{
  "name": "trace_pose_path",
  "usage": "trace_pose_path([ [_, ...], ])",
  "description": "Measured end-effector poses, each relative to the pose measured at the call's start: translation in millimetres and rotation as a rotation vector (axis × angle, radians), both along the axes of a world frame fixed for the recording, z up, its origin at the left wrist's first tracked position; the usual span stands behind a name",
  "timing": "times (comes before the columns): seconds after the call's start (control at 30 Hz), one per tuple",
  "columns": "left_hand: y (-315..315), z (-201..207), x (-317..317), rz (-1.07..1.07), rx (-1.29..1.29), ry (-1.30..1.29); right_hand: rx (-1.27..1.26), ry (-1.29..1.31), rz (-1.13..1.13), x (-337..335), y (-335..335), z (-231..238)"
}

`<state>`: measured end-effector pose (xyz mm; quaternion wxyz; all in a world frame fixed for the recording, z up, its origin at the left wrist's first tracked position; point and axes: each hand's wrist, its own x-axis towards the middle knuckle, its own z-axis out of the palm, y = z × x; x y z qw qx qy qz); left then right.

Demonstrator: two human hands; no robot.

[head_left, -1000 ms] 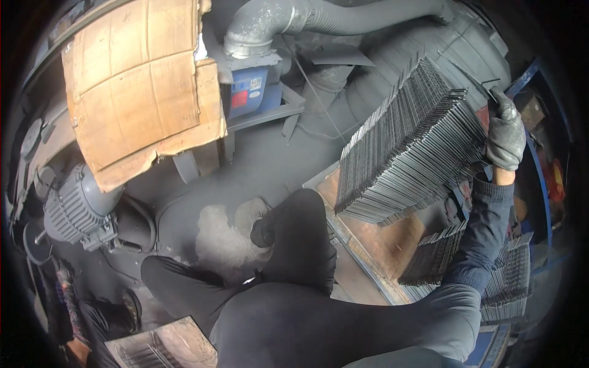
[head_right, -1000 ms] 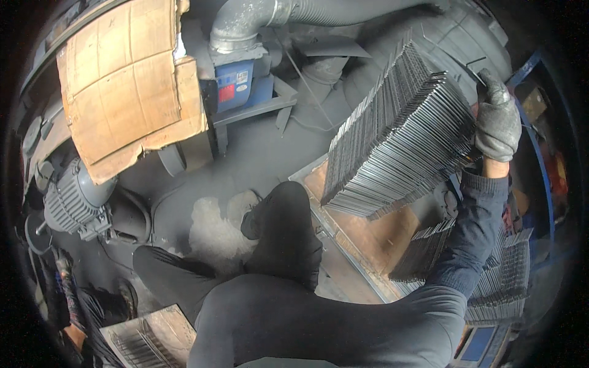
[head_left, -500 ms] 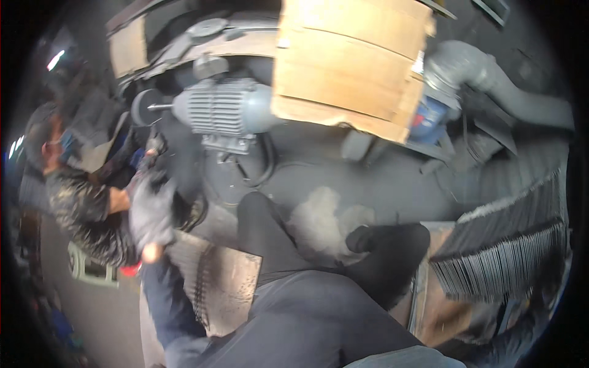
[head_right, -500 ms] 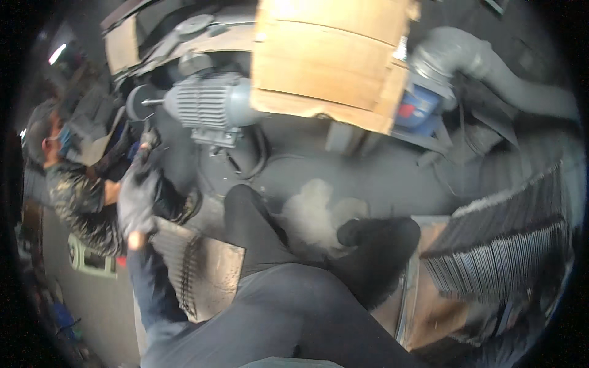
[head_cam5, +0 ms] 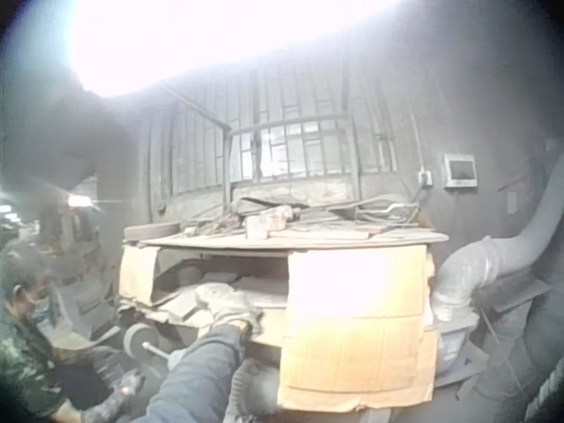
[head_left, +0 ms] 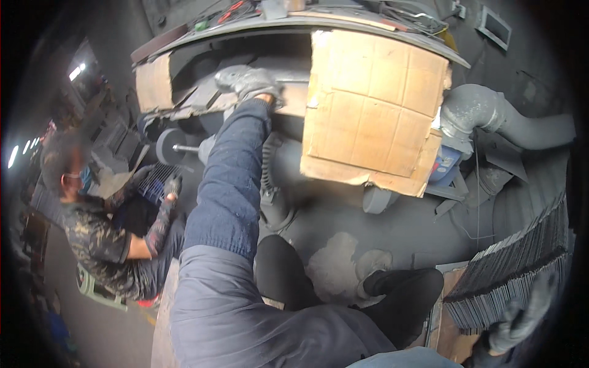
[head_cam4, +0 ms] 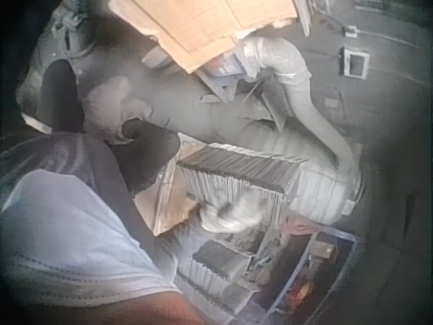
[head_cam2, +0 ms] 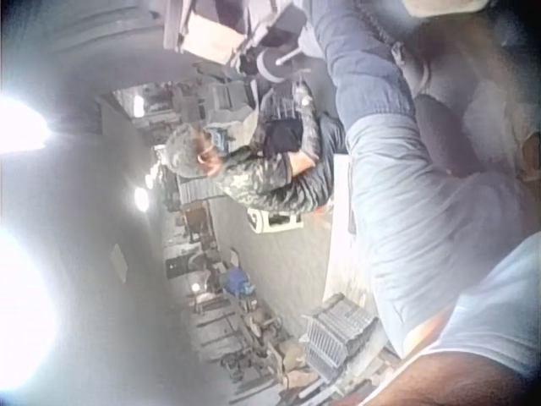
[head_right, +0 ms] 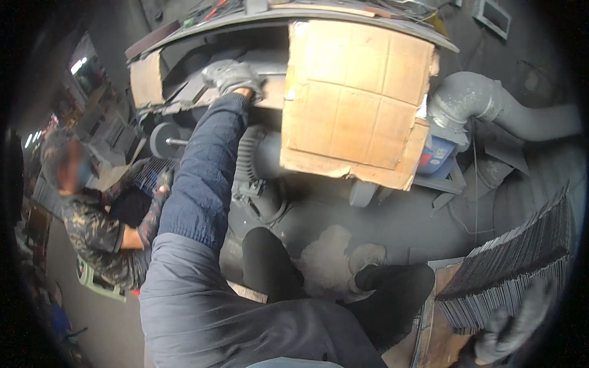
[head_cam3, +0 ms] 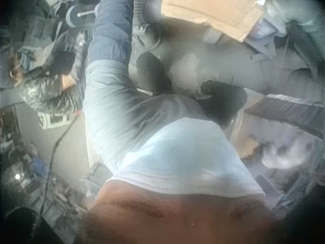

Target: The recorder is grinding and polishing the edges of metal wire grates using a bench grinder in an industrial workshop.

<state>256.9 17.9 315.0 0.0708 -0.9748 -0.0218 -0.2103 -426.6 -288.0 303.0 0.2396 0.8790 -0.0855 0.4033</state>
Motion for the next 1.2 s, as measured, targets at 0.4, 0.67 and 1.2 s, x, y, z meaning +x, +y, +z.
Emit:
trace_pose_path([
  [0.4,1.3,-146.9,-193.2,-0.912,-1.165,-0.311,1.667,0.195,0.572,219.5,118.9,-163.1],
  [0.67,-66.7,-247.6,-313.1,-0.682,-1.809,0.387,1.011,0.494,0.634,301.2,117.3,-282.1],
  [1.2,-112.9,-356.2,-282.9,-0.584,-1.721,1.048,1.415,0.609,0.538,373.7,41.5,-418.8],
])
